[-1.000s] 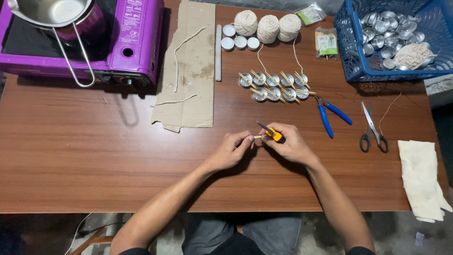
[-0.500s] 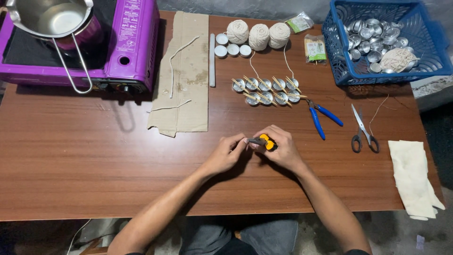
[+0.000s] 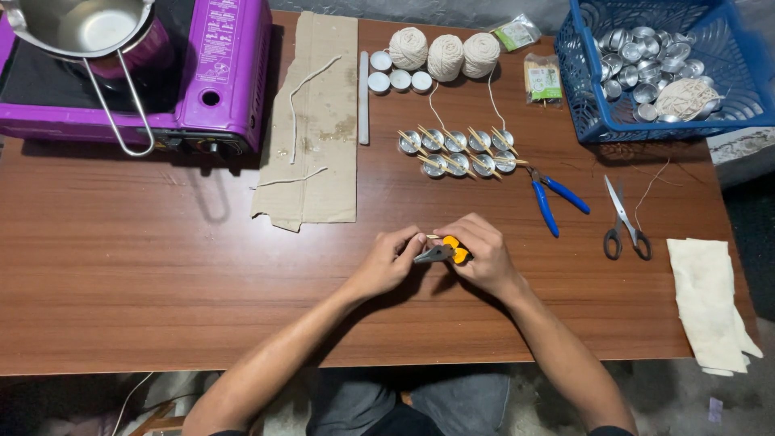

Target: The person secures metal tabs onto wicks using pliers and then trims the wicks with scissors at a wooden table.

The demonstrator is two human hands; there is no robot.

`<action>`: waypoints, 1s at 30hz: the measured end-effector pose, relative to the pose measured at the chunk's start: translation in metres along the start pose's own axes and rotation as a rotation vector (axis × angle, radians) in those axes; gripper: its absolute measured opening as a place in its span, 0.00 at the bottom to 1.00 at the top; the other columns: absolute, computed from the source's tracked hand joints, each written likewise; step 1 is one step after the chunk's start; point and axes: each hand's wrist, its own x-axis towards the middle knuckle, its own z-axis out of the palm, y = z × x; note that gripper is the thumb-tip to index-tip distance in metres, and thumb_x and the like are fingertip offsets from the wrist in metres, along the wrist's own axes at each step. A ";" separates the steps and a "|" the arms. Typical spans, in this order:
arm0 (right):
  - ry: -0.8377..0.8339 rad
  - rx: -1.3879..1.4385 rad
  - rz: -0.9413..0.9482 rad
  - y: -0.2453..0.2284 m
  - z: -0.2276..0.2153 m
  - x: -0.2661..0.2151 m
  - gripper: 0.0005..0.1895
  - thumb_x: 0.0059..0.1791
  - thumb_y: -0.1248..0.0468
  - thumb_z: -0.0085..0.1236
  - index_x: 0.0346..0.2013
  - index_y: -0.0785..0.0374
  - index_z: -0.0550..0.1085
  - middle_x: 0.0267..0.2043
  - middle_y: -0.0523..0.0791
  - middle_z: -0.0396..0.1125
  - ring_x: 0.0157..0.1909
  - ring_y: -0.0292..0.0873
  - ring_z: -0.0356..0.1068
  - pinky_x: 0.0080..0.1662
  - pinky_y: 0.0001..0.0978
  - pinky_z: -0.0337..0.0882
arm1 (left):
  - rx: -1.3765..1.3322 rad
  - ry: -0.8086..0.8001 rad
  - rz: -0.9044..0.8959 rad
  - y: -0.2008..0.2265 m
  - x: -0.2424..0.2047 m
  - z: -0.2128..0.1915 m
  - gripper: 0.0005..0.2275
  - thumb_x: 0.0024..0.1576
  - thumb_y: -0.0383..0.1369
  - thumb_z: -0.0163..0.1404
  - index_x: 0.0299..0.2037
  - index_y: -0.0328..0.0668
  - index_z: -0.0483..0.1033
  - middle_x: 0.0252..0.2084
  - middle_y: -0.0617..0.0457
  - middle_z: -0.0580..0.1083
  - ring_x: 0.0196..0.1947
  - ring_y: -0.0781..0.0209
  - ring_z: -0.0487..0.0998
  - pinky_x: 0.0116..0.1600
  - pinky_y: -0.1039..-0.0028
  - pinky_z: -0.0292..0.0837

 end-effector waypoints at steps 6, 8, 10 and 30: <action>0.005 -0.021 -0.025 0.003 0.000 -0.003 0.07 0.53 0.60 0.59 0.36 0.60 0.80 0.33 0.43 0.75 0.36 0.48 0.74 0.41 0.37 0.75 | 0.021 0.024 0.025 0.004 0.001 0.003 0.10 0.63 0.30 0.47 0.27 0.46 0.72 0.14 0.48 0.65 0.19 0.64 0.65 0.27 0.72 0.65; 0.007 0.015 0.001 -0.001 -0.001 0.000 0.07 0.52 0.60 0.60 0.36 0.60 0.80 0.33 0.43 0.75 0.36 0.49 0.75 0.41 0.37 0.75 | 0.027 0.025 0.022 0.011 0.002 0.002 0.10 0.63 0.31 0.47 0.28 0.46 0.73 0.15 0.47 0.66 0.19 0.63 0.66 0.28 0.72 0.66; 0.008 0.051 0.034 -0.005 -0.003 0.001 0.07 0.52 0.60 0.60 0.36 0.60 0.80 0.34 0.43 0.76 0.36 0.50 0.75 0.41 0.38 0.75 | 0.031 0.022 0.014 0.011 0.000 0.002 0.10 0.63 0.31 0.46 0.28 0.47 0.73 0.15 0.46 0.67 0.20 0.63 0.68 0.29 0.71 0.68; 0.090 0.104 0.008 -0.011 -0.009 0.012 0.14 0.50 0.59 0.65 0.47 0.64 0.80 0.47 0.48 0.73 0.48 0.52 0.74 0.51 0.42 0.74 | -0.059 0.027 -0.040 -0.005 0.004 0.000 0.12 0.63 0.30 0.45 0.26 0.45 0.73 0.13 0.53 0.64 0.22 0.68 0.65 0.31 0.74 0.66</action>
